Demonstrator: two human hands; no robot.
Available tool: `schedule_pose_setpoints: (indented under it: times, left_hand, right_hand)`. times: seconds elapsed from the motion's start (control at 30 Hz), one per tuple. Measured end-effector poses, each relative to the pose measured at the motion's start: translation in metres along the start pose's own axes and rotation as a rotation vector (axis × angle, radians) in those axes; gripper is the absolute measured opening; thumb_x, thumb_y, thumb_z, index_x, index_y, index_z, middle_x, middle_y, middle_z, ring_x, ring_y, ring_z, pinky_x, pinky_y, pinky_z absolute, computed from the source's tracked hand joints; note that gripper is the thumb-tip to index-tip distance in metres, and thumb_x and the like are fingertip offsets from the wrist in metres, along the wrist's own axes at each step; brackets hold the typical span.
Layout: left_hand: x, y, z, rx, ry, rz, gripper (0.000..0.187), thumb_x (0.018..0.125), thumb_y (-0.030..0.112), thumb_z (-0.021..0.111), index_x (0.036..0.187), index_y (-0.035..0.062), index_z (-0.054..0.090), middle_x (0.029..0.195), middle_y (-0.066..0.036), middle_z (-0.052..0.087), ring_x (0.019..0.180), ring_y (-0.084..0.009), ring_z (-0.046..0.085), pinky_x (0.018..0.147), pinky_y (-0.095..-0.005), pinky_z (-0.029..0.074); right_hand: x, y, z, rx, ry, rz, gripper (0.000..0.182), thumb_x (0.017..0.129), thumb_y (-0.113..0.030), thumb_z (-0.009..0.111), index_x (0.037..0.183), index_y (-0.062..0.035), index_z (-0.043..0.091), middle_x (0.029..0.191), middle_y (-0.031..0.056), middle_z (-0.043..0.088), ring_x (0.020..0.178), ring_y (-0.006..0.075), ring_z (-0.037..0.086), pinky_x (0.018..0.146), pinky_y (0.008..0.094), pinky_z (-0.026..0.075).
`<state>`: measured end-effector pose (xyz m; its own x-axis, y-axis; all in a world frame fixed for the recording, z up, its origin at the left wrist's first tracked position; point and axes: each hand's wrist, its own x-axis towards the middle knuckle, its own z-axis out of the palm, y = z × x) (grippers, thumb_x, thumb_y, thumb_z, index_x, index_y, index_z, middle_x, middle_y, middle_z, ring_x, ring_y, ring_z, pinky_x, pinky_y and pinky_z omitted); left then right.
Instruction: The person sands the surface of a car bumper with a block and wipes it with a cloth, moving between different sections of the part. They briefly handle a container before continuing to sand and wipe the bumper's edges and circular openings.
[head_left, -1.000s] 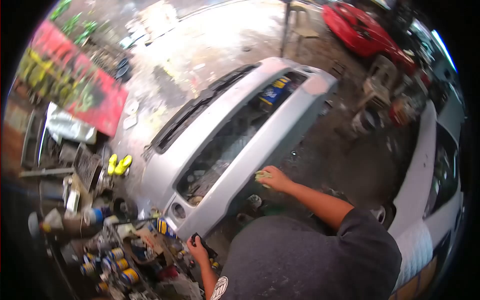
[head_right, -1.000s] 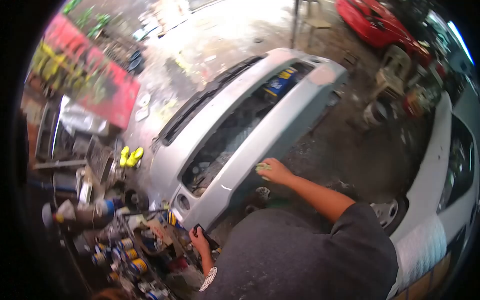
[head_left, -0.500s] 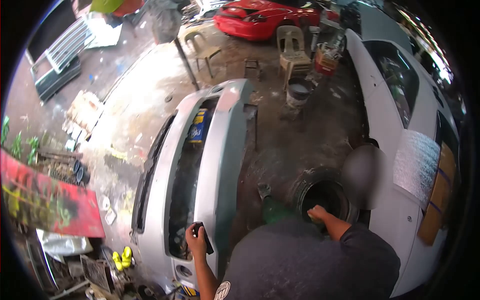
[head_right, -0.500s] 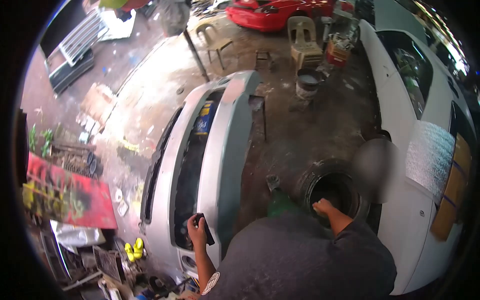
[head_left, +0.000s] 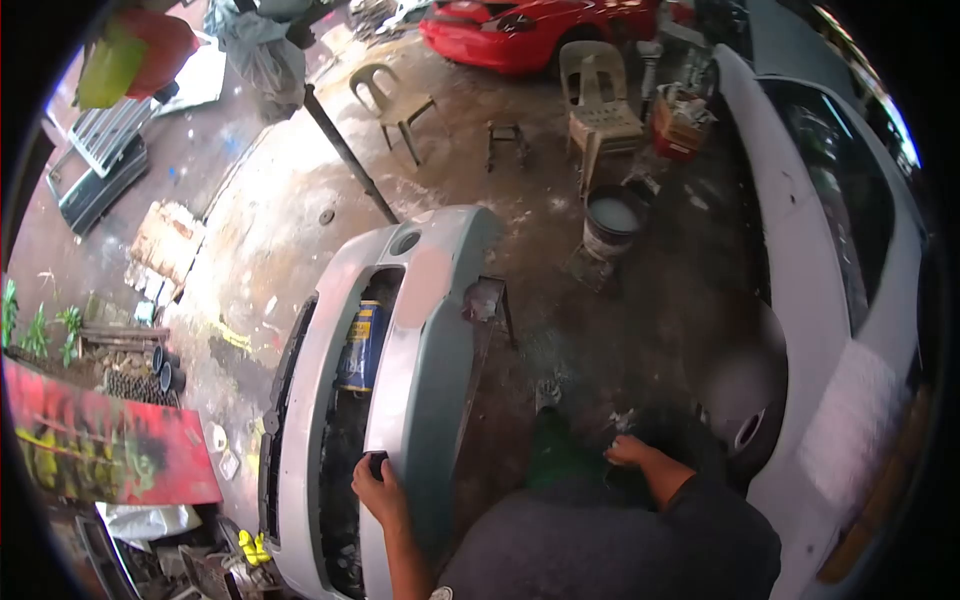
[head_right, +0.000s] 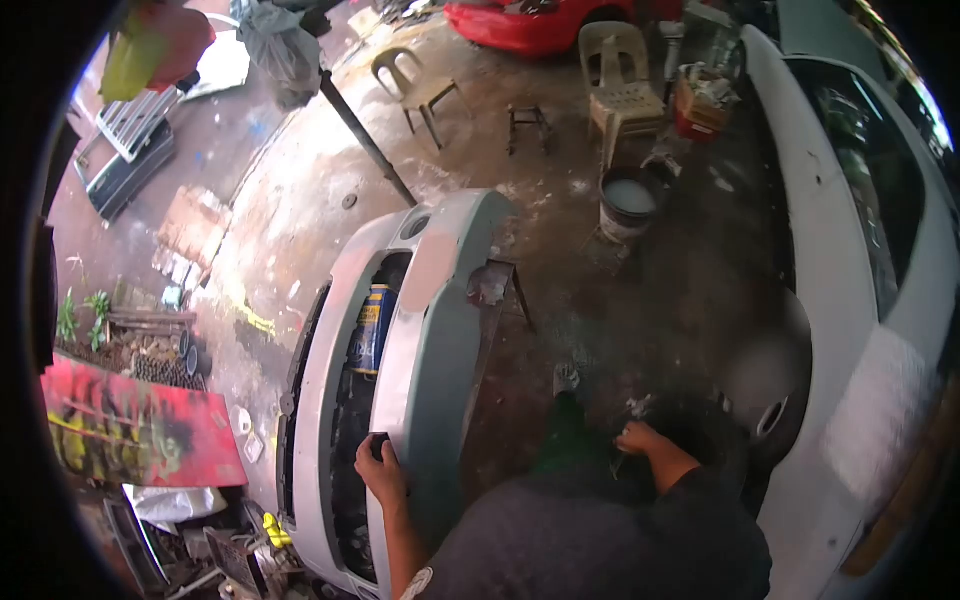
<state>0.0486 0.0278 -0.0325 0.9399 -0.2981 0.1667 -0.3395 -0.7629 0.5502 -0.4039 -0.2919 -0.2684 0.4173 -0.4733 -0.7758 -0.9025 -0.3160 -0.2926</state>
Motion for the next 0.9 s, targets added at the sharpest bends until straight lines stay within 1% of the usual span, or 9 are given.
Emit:
schedule_pose_setpoints:
  times: [0.07, 0.13, 0.27, 0.47, 0.6, 0.67, 0.73, 0.83, 0.9]
  left_hand:
    - [0.003, 0.009, 0.022, 0.094, -0.031, -0.081, 0.041, 0.094, 0.018, 0.072, 0.131, 0.0023, 0.062, 0.131, -0.02, 0.064, 0.122, -0.0431, 0.055, 0.107, -0.0523, 0.042]
    - [0.001, 0.023, 0.037, 0.247, 0.023, -0.097, 0.041, 0.096, 0.02, 0.07, 0.132, 0.0031, 0.062, 0.135, -0.02, 0.062, 0.125, -0.0435, 0.054, 0.108, -0.054, 0.041]
    - [-0.004, 0.027, 0.046, 0.346, 0.046, -0.124, 0.042, 0.097, 0.023, 0.067, 0.132, 0.0018, 0.062, 0.139, -0.022, 0.06, 0.129, -0.0448, 0.053, 0.109, -0.056, 0.039]
    - [0.0, 0.012, 0.04, 0.309, -0.015, -0.113, 0.04, 0.094, 0.015, 0.071, 0.13, -0.0012, 0.063, 0.134, -0.023, 0.063, 0.126, -0.0438, 0.056, 0.11, -0.0529, 0.041]
    - [-0.001, 0.015, 0.036, 0.284, -0.06, -0.22, 0.042, 0.093, 0.01, 0.074, 0.132, 0.0002, 0.062, 0.137, -0.022, 0.062, 0.129, -0.0425, 0.055, 0.113, -0.05, 0.04]
    - [0.002, 0.028, 0.035, 0.314, -0.06, -0.258, 0.043, 0.092, 0.009, 0.074, 0.132, 0.0008, 0.061, 0.139, -0.022, 0.061, 0.13, -0.0425, 0.055, 0.114, -0.0484, 0.04]
    - [0.005, 0.036, 0.034, 0.341, -0.087, -0.26, 0.044, 0.092, 0.008, 0.074, 0.133, 0.0014, 0.06, 0.141, -0.022, 0.06, 0.131, -0.0426, 0.055, 0.115, -0.0472, 0.04]
    - [0.002, 0.035, 0.035, 0.331, -0.076, -0.324, 0.045, 0.092, 0.008, 0.074, 0.134, 0.0024, 0.059, 0.143, -0.022, 0.059, 0.133, -0.0432, 0.055, 0.115, -0.0462, 0.041]
    - [0.009, 0.045, 0.037, 0.373, -0.092, -0.341, 0.046, 0.093, 0.008, 0.074, 0.135, 0.0027, 0.058, 0.145, -0.023, 0.058, 0.135, -0.0433, 0.054, 0.116, -0.0457, 0.041]
  right_hand:
    - [0.097, 0.009, -0.036, 0.012, 0.012, 0.01, 0.069, 0.086, -0.058, 0.071, 0.124, 0.0, 0.069, 0.132, 0.0289, 0.066, 0.124, 0.043, 0.064, 0.102, 0.0516, 0.051]
    - [0.101, -0.034, -0.134, 0.403, 0.223, 0.07, 0.067, 0.083, -0.05, 0.081, 0.125, 0.0002, 0.067, 0.125, 0.0261, 0.067, 0.117, 0.0446, 0.065, 0.102, 0.0498, 0.052]
    - [0.187, -0.052, -0.257, 0.461, 0.515, -0.172, 0.059, 0.085, -0.048, 0.081, 0.119, -0.0011, 0.067, 0.121, 0.0253, 0.065, 0.115, 0.0439, 0.063, 0.097, 0.0506, 0.051]
    - [0.27, -0.089, -0.474, 0.342, 0.913, -0.369, 0.048, 0.093, -0.04, 0.076, 0.123, -0.0037, 0.066, 0.121, 0.0244, 0.063, 0.116, 0.0441, 0.06, 0.1, 0.0499, 0.049]
    - [0.364, -0.059, -0.534, 0.183, 1.05, -0.299, 0.052, 0.093, -0.041, 0.075, 0.123, 0.0014, 0.066, 0.122, 0.0243, 0.066, 0.113, 0.0435, 0.062, 0.1, 0.0481, 0.049]
    - [0.39, -0.052, -0.559, 0.315, 0.788, -0.095, 0.063, 0.092, -0.046, 0.076, 0.128, 0.004, 0.066, 0.121, 0.0272, 0.071, 0.113, 0.0462, 0.067, 0.1, 0.0519, 0.051]
    - [0.441, -0.023, -0.554, 0.363, 0.826, 0.053, 0.07, 0.089, -0.05, 0.077, 0.134, 0.0009, 0.065, 0.131, 0.0301, 0.067, 0.125, 0.0456, 0.063, 0.107, 0.0493, 0.048]
    - [0.483, -0.001, -0.544, 0.254, 0.674, 0.17, 0.078, 0.088, -0.051, 0.077, 0.142, 0.0032, 0.06, 0.145, 0.0308, 0.058, 0.138, 0.0458, 0.053, 0.115, 0.0505, 0.041]
    - [0.511, 0.012, -0.529, 0.389, 0.479, 0.27, 0.081, 0.092, -0.05, 0.072, 0.152, 0.0013, 0.051, 0.153, 0.0254, 0.053, 0.143, 0.0416, 0.049, 0.118, 0.0476, 0.039]
